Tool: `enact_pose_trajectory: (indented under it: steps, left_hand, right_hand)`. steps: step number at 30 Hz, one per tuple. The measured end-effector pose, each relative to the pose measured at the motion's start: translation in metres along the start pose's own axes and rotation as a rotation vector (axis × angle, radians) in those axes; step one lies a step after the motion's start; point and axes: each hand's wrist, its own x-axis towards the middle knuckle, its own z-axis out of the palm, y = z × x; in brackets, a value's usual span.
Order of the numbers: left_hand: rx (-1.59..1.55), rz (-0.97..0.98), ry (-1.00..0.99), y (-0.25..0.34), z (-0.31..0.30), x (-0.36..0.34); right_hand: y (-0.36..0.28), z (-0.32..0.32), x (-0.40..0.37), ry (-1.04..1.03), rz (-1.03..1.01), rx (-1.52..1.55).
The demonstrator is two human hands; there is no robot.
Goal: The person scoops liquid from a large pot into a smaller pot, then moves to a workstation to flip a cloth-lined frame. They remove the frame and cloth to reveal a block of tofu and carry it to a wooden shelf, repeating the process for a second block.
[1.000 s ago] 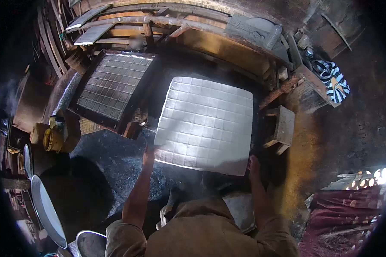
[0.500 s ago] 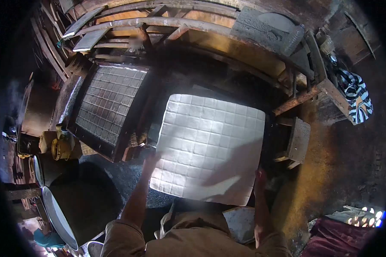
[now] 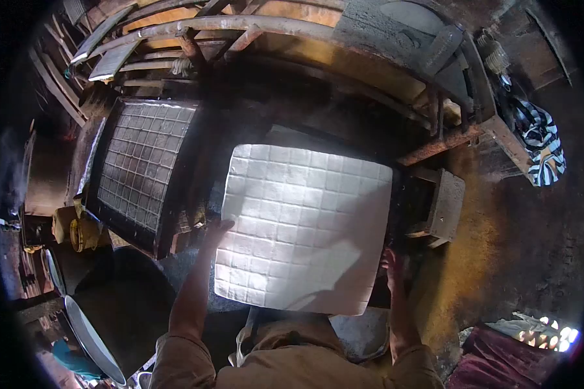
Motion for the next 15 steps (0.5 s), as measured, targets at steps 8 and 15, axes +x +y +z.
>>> enact_pose_trajectory:
  steps: [8, 15]
  left_hand:
    - [0.117, -0.273, -0.005, 0.085, 0.008, 0.003]
    - [0.137, -0.044, -0.082, 0.148, -0.001, -0.022]
  right_hand:
    - [-0.051, 0.05, 0.02, -0.113, 0.037, -0.003]
    - [-0.036, 0.049, 0.03, 0.023, -0.185, -0.185]
